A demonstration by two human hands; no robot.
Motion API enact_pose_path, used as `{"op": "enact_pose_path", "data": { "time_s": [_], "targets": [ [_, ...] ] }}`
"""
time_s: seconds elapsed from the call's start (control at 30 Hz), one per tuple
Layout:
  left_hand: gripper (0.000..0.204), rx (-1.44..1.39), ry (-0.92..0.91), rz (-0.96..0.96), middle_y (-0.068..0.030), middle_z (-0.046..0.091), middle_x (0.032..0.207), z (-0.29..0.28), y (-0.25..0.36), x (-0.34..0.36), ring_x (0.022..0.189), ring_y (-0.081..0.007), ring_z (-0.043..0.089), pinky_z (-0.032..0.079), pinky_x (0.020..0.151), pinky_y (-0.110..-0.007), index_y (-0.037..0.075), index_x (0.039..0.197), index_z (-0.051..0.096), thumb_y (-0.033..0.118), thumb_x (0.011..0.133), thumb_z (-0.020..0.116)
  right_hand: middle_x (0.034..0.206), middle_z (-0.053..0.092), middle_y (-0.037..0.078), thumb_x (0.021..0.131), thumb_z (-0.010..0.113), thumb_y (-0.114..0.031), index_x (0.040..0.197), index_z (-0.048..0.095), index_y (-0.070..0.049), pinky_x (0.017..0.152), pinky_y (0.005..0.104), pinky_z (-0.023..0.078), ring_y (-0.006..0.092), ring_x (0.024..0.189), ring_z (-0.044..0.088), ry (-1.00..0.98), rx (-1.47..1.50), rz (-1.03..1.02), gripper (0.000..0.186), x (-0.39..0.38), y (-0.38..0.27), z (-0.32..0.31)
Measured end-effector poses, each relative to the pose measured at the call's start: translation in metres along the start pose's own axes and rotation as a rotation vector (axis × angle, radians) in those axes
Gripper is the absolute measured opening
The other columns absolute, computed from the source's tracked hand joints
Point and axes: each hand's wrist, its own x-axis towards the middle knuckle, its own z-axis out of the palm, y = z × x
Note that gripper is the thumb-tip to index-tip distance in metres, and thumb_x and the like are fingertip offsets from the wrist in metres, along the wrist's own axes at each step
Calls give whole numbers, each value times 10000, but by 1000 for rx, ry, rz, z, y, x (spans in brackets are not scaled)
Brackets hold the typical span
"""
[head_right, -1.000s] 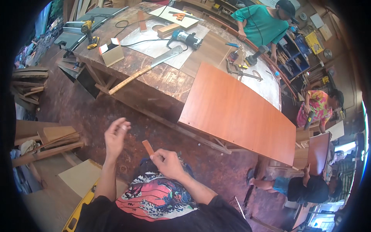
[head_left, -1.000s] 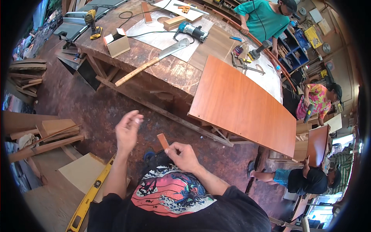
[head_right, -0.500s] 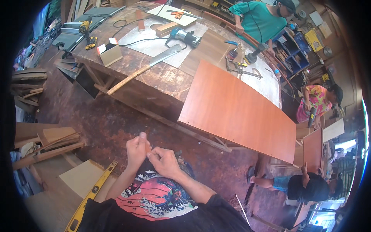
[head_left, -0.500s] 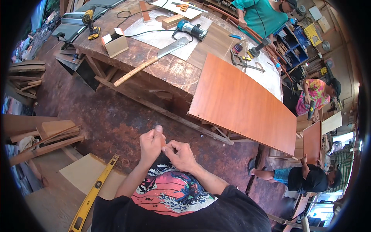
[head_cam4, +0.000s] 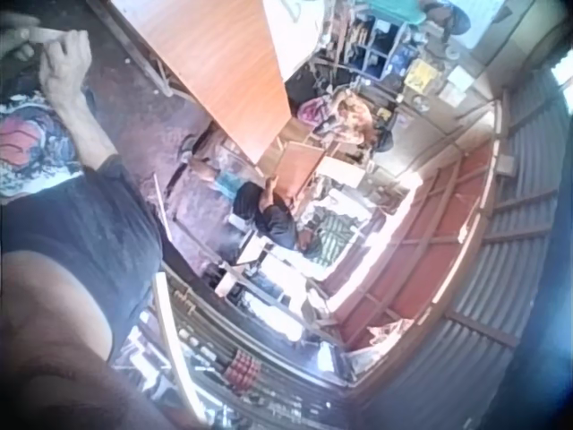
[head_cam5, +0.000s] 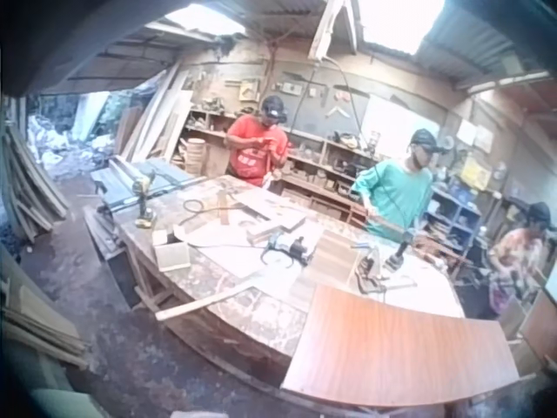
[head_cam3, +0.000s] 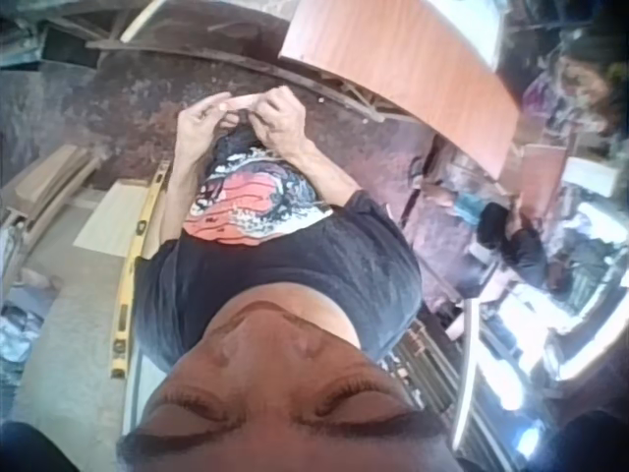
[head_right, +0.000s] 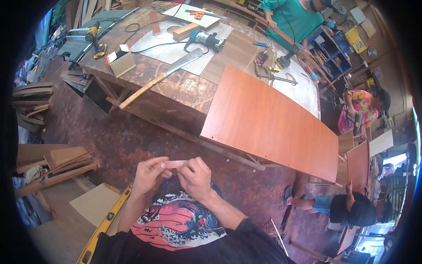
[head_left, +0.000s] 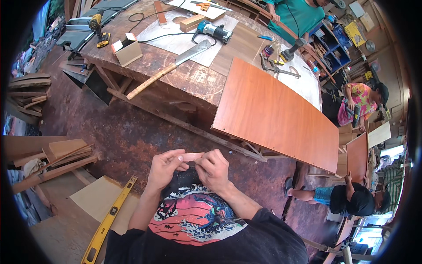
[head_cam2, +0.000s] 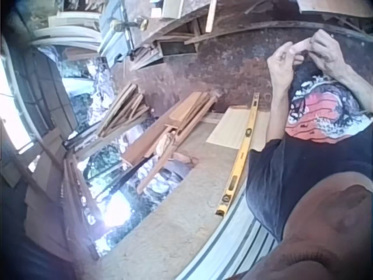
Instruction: The person uses a hand saw to cut a small wooden block attached to the edge of a large curved wooden panel. After making the cut, the person picks up a small rectangular piece of wood, peels a backing from it, and applies it to the edge of the panel.
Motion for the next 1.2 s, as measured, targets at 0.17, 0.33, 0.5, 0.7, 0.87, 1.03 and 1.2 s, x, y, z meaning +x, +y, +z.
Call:
{"op": "enact_pose_path", "data": {
  "time_s": [0.17,0.33,0.5,0.7,0.87,1.03,1.2],
  "targets": [
    [344,-35,48,40,-134,748,899,-5,-6,0,764,-158,732,595,707,-274,-106,1208,661,156,991,715,796,634,85,771,791,-3,876,725,-71,630,359,501,254,706,600,-1,219,68,141,-2,10,-2],
    [330,-98,131,69,-128,745,923,5,-15,-4,743,-160,727,594,691,-279,-94,1199,655,159,995,711,840,679,25,896,797,-91,909,721,-19,654,277,493,116,737,620,18,657,597,105,-8,0,4],
    [267,-148,93,54,-155,740,942,19,-26,-14,673,-150,692,633,710,-325,-100,1168,631,108,1006,672,884,695,20,935,791,-195,946,745,21,688,243,473,57,783,588,-202,701,790,221,3,-9,-1],
    [285,-27,110,91,-193,758,990,31,-7,-36,652,-106,661,634,737,-326,-103,1139,643,154,1020,675,861,656,37,1011,686,-188,877,723,13,679,279,502,104,719,596,-83,1027,791,245,-7,25,12],
    [277,-36,244,157,-189,763,987,6,-15,-35,699,-126,702,601,728,-280,-100,1139,648,143,1012,685,880,676,42,1028,665,-192,998,685,-11,712,288,567,115,761,648,288,1146,889,184,0,79,-14],
    [262,-2,66,135,-181,764,973,23,-16,-29,716,-135,714,602,728,-285,-107,1138,641,123,1015,674,899,721,72,958,759,-139,1053,708,20,715,312,598,127,764,686,-125,1125,906,192,2,18,13],
    [203,76,118,67,-189,761,952,2,-9,-43,693,-134,708,593,702,-270,-107,1111,652,70,1011,655,804,697,83,1029,649,-153,903,699,-12,632,300,574,138,615,623,257,1060,903,195,8,60,1]
  ]
}}
